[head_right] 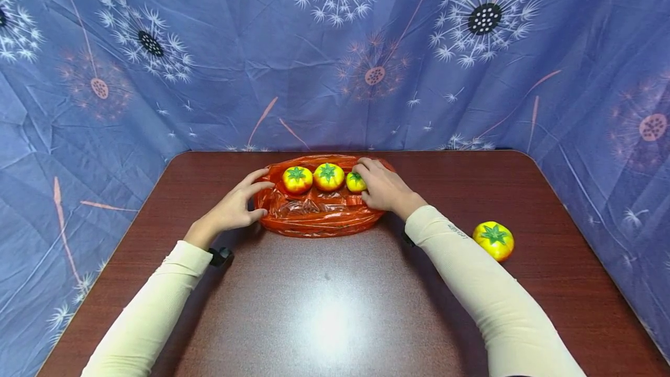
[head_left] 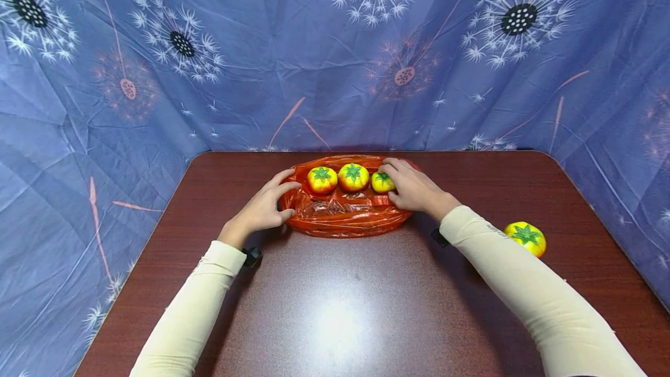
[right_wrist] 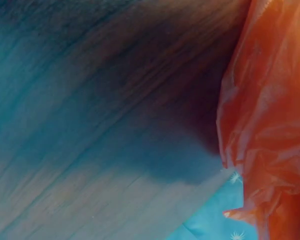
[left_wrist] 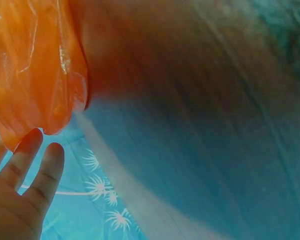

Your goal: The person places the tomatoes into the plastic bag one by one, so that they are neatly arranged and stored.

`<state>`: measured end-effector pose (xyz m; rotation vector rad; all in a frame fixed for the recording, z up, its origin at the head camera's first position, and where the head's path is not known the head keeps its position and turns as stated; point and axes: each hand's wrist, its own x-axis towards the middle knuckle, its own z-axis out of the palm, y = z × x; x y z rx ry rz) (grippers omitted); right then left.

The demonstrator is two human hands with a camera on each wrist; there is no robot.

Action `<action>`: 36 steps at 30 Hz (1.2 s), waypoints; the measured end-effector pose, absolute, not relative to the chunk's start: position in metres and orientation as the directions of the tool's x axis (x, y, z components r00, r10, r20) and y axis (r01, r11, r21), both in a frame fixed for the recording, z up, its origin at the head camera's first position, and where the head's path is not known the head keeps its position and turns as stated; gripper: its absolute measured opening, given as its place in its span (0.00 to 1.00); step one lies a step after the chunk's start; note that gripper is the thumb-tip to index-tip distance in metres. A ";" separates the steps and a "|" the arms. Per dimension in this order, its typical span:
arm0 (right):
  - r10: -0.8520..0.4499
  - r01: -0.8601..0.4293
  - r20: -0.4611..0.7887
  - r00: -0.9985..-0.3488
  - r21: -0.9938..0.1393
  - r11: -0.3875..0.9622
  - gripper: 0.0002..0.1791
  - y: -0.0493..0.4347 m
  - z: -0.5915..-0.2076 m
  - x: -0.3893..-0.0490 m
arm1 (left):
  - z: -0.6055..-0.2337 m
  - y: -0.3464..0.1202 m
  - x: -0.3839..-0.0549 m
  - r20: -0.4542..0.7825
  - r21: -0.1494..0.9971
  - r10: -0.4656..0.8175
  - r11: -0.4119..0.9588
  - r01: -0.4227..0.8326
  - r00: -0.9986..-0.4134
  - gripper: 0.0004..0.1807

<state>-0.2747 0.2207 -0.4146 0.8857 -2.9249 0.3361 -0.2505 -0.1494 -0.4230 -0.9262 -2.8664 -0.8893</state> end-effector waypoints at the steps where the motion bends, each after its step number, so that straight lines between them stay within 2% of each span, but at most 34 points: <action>1: -0.538 -0.550 0.113 -0.835 -0.187 0.814 0.28 0.220 -0.415 -0.275 | -0.423 -0.150 -0.251 0.166 0.518 0.537 0.666 0.537 -0.827 0.32; 5: -0.546 -0.557 0.113 -0.830 -0.182 0.810 0.28 0.220 -0.416 -0.274 | -0.425 -0.151 -0.253 0.160 0.517 0.536 0.670 0.533 -0.829 0.33; 8: -0.570 -0.594 0.172 -0.803 -0.164 0.788 0.26 0.221 -0.417 -0.276 | -0.425 -0.152 -0.253 0.160 0.517 0.536 0.669 0.533 -0.829 0.33; 13: -0.590 -0.621 0.240 -0.771 -0.079 0.780 0.22 0.223 -0.420 -0.278 | -0.429 -0.152 -0.252 0.195 0.514 0.538 0.656 0.553 -0.820 0.32; 19: -0.576 -0.599 0.210 -0.790 -0.070 0.797 0.21 0.223 -0.419 -0.278 | -0.429 -0.152 -0.253 0.188 0.524 0.535 0.655 0.545 -0.824 0.32; 24: -0.573 -0.596 0.211 -0.792 -0.061 0.801 0.23 0.223 -0.419 -0.277 | -0.426 -0.151 -0.254 0.157 0.529 0.537 0.663 0.530 -0.829 0.33; 30: -0.594 -0.613 0.207 -0.778 -0.041 0.789 0.24 0.223 -0.419 -0.276 | -0.426 -0.152 -0.254 0.167 0.520 0.535 0.666 0.535 -0.828 0.33; 36: -0.584 -0.599 0.185 -0.791 -0.033 0.800 0.25 0.223 -0.415 -0.274 | -0.427 -0.152 -0.255 0.169 0.517 0.539 0.664 0.540 -0.825 0.33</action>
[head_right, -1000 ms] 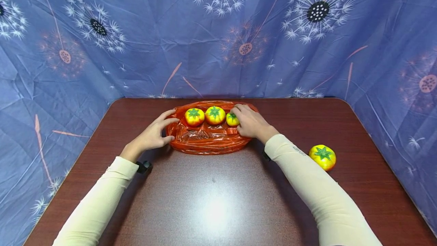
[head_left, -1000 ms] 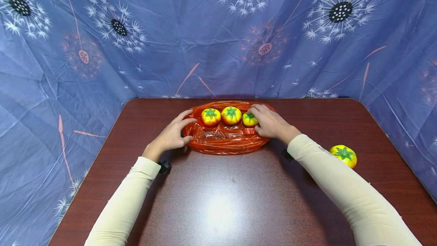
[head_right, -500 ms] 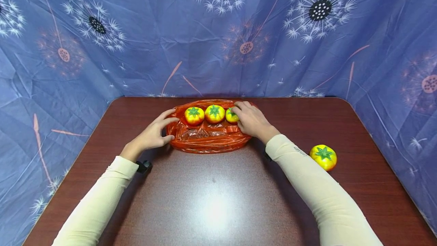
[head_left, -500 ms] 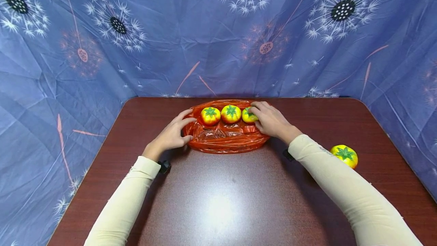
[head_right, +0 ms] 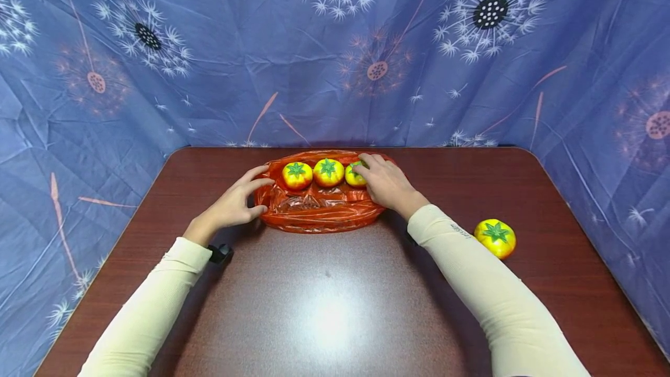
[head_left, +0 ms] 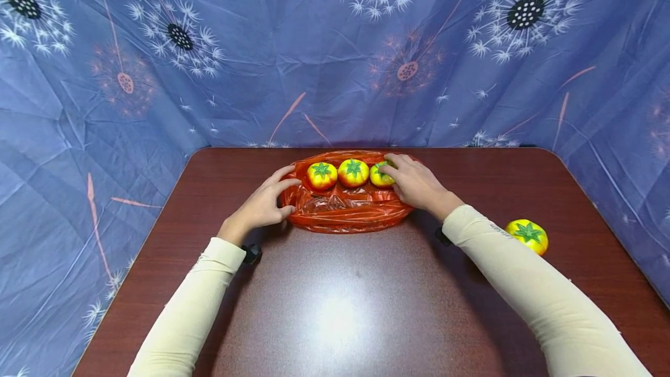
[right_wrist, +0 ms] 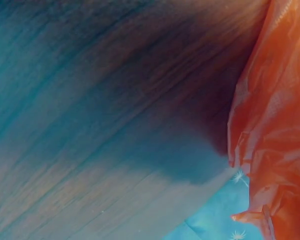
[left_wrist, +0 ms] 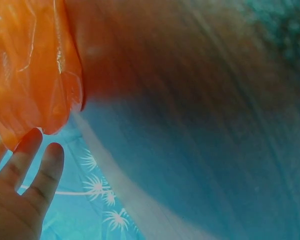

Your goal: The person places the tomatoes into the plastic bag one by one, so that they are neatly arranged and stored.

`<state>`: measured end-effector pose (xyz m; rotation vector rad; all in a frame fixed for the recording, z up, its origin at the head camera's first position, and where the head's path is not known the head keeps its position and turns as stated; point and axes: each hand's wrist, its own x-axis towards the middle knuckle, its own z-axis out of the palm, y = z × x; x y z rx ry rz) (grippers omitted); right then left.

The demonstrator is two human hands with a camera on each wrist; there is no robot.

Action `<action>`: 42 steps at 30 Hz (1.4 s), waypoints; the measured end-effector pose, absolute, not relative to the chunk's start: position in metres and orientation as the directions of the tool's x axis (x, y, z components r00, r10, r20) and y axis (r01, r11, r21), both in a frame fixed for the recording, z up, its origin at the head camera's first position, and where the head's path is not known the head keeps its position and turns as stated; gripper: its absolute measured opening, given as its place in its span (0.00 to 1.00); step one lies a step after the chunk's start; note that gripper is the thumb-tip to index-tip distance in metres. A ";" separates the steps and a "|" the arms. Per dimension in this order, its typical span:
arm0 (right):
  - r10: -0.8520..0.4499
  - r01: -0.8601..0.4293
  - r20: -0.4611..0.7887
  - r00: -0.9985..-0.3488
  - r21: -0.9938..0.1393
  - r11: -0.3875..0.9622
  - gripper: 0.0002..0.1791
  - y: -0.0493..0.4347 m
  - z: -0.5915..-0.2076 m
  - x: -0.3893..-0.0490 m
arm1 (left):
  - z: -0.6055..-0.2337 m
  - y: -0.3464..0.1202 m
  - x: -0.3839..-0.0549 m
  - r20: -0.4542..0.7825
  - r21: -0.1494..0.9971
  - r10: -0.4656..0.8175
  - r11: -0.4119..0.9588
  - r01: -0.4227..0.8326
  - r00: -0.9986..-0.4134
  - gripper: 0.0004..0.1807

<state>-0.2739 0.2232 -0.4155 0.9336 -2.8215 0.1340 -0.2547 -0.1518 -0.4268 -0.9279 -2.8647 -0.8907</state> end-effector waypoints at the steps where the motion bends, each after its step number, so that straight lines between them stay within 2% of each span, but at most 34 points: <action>1: -0.582 -0.597 0.184 -0.792 -0.033 0.802 0.25 0.223 -0.415 -0.274 | -0.426 -0.152 -0.255 0.169 0.515 0.539 0.665 0.540 -0.825 0.32; 9: -0.607 -0.627 0.200 -0.769 -0.053 0.777 0.22 0.224 -0.415 -0.273 | -0.425 -0.152 -0.254 0.159 0.493 0.546 0.678 0.546 -0.822 0.32; 16: -0.600 -0.641 0.266 -0.755 -0.109 0.759 0.22 0.226 -0.405 -0.265 | -0.427 -0.151 -0.253 0.163 0.497 0.546 0.674 0.546 -0.822 0.32; 23: -0.640 -0.682 0.280 -0.715 -0.084 0.726 0.25 0.236 -0.373 -0.231 | -0.425 -0.153 -0.252 0.138 0.488 0.549 0.686 0.539 -0.824 0.33; 30: -0.642 -0.720 0.407 -0.649 -0.055 0.692 0.24 0.257 -0.351 -0.203 | -0.423 -0.157 -0.251 0.140 0.498 0.542 0.685 0.532 -0.829 0.32; 42: -0.560 -0.655 0.457 -0.690 -0.067 0.752 0.29 0.305 -0.336 -0.167 | -0.424 -0.157 -0.252 0.141 0.498 0.540 0.686 0.531 -0.830 0.33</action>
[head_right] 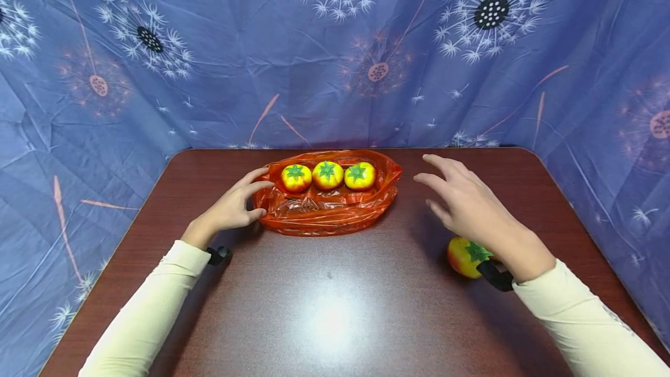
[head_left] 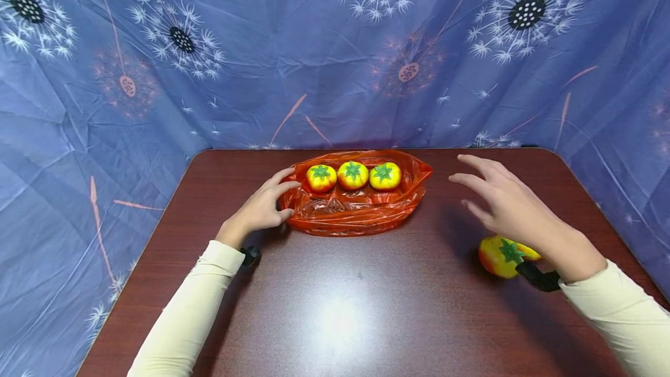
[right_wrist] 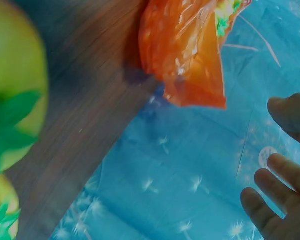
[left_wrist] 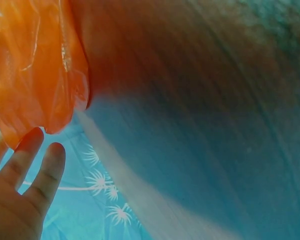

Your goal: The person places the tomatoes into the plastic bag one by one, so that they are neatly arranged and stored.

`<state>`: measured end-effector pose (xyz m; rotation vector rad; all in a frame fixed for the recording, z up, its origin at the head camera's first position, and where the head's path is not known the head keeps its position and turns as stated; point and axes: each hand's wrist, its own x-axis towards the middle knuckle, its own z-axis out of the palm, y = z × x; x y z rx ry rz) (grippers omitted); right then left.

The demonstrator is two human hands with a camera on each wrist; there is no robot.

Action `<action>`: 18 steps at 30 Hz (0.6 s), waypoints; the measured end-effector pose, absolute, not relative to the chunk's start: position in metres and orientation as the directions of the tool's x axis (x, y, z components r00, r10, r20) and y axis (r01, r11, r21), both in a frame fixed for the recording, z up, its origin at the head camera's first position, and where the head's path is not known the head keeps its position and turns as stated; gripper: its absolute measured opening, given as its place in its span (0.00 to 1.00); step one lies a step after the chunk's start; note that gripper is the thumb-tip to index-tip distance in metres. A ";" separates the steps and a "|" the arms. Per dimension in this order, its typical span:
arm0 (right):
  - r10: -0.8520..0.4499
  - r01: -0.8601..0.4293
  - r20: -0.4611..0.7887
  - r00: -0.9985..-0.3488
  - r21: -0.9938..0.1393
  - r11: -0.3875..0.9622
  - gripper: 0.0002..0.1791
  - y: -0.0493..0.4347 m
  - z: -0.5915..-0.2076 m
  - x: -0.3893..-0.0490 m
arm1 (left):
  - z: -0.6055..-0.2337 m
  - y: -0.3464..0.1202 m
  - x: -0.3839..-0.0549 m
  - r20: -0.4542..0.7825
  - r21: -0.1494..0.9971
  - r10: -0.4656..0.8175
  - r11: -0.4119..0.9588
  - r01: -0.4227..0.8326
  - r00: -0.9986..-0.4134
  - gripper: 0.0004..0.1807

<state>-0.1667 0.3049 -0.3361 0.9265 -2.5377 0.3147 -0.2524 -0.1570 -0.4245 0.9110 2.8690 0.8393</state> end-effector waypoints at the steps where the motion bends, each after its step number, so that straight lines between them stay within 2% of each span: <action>1: -0.557 -0.649 0.456 -0.694 -0.062 0.758 0.29 0.309 -0.337 -0.164 | -0.425 -0.157 -0.252 0.140 0.500 0.540 0.685 0.530 -0.830 0.33; 6: -0.556 -0.642 0.451 -0.698 -0.052 0.765 0.30 0.327 -0.341 -0.151 | -0.425 -0.158 -0.253 0.138 0.502 0.535 0.688 0.525 -0.833 0.33; 9: -0.563 -0.649 0.449 -0.694 -0.051 0.759 0.19 0.335 -0.347 -0.143 | -0.425 -0.159 -0.253 0.140 0.502 0.536 0.686 0.526 -0.833 0.33; 10: -0.563 -0.649 0.448 -0.695 -0.052 0.759 0.18 0.338 -0.349 -0.141 | -0.425 -0.159 -0.253 0.142 0.504 0.535 0.685 0.526 -0.833 0.33; 13: -0.558 -0.646 0.443 -0.702 -0.064 0.761 0.28 0.346 -0.358 -0.134 | -0.424 -0.158 -0.254 0.152 0.506 0.531 0.682 0.527 -0.833 0.33; 15: -0.547 -0.627 0.427 -0.720 -0.061 0.777 0.25 0.350 -0.365 -0.128 | -0.424 -0.157 -0.254 0.152 0.504 0.529 0.685 0.525 -0.835 0.33; 17: -0.529 -0.597 0.405 -0.746 -0.056 0.800 0.16 0.355 -0.371 -0.121 | -0.425 -0.156 -0.255 0.146 0.505 0.530 0.686 0.524 -0.835 0.32; 18: -0.517 -0.577 0.391 -0.762 -0.048 0.815 0.15 0.356 -0.375 -0.118 | -0.425 -0.155 -0.255 0.147 0.504 0.534 0.684 0.527 -0.833 0.32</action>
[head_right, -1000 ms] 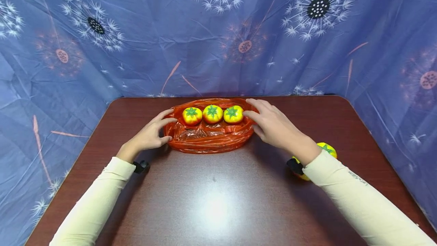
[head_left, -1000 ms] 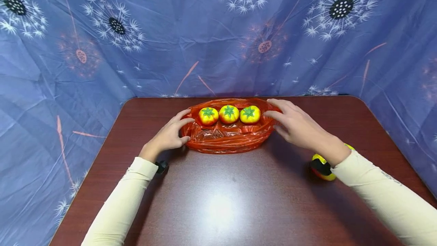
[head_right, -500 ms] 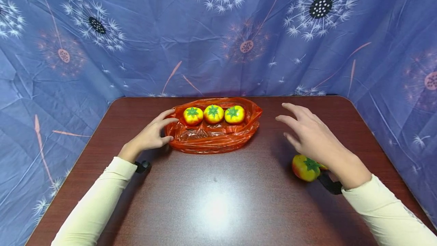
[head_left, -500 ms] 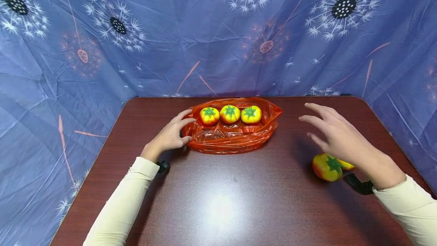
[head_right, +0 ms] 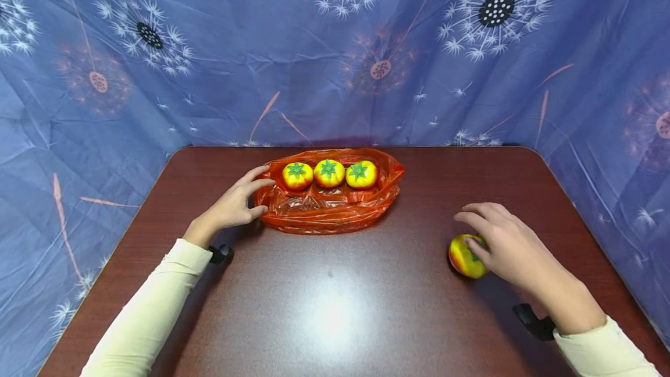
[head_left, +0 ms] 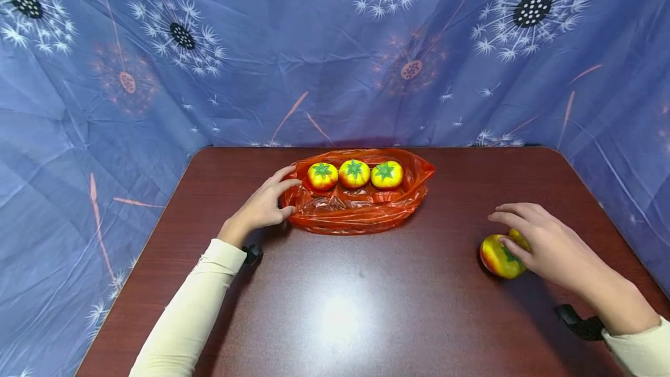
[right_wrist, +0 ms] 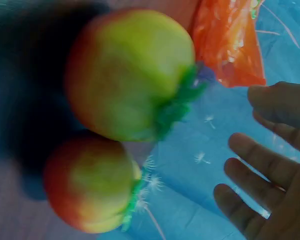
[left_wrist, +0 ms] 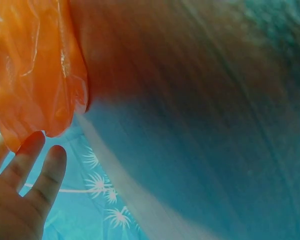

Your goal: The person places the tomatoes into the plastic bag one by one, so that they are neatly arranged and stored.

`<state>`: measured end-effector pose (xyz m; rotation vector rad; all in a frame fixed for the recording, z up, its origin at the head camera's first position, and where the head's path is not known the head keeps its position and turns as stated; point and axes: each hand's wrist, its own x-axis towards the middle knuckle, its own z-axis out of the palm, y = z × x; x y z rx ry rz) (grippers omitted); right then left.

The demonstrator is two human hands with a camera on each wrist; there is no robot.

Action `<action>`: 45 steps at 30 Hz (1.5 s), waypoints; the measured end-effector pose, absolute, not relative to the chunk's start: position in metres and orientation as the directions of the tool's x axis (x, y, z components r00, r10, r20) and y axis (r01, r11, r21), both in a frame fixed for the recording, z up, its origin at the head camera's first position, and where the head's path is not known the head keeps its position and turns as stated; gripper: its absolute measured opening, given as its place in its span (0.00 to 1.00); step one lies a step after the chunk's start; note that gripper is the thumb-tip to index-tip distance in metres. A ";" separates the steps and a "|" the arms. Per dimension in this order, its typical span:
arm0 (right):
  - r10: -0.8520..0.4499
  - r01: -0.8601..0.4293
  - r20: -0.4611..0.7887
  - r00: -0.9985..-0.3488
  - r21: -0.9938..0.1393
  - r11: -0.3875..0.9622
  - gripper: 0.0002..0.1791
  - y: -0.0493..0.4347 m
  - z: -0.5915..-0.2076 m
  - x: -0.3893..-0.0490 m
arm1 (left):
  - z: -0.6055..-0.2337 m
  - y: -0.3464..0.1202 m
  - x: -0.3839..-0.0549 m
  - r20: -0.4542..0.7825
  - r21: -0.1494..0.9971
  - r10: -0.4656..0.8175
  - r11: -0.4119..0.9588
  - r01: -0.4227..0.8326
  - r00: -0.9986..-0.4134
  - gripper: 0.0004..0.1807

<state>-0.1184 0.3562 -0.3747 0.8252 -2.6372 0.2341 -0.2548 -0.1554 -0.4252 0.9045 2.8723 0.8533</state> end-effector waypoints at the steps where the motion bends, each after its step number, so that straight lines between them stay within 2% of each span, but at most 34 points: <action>1: -0.503 -0.557 0.381 -0.776 -0.040 0.829 0.18 0.358 -0.378 -0.115 | -0.426 -0.155 -0.255 0.148 0.502 0.536 0.683 0.530 -0.831 0.32; 4: -0.478 -0.512 0.343 -0.809 -0.009 0.859 0.24 0.361 -0.386 -0.109 | -0.425 -0.154 -0.255 0.159 0.499 0.537 0.680 0.537 -0.828 0.32; 8: -0.470 -0.486 0.287 -0.835 0.019 0.874 0.22 0.363 -0.394 -0.105 | -0.425 -0.156 -0.255 0.162 0.492 0.531 0.687 0.535 -0.832 0.32; 17: -0.379 -0.401 0.224 -0.898 -0.061 0.914 0.21 0.354 -0.401 -0.102 | -0.423 -0.156 -0.256 0.136 0.497 0.525 0.698 0.516 -0.840 0.32; 33: -0.440 -0.495 0.282 -0.853 -0.168 0.852 0.35 0.346 -0.415 -0.102 | -0.428 -0.156 -0.253 0.199 0.492 0.537 0.669 0.557 -0.820 0.31; 39: -0.383 -0.423 0.220 -0.897 -0.180 0.888 0.35 0.342 -0.411 -0.099 | -0.425 -0.155 -0.255 0.157 0.496 0.535 0.684 0.535 -0.830 0.31; 45: -0.375 -0.410 0.185 -0.908 -0.222 0.885 0.35 0.340 -0.411 -0.100 | -0.425 -0.156 -0.254 0.157 0.490 0.534 0.688 0.536 -0.830 0.32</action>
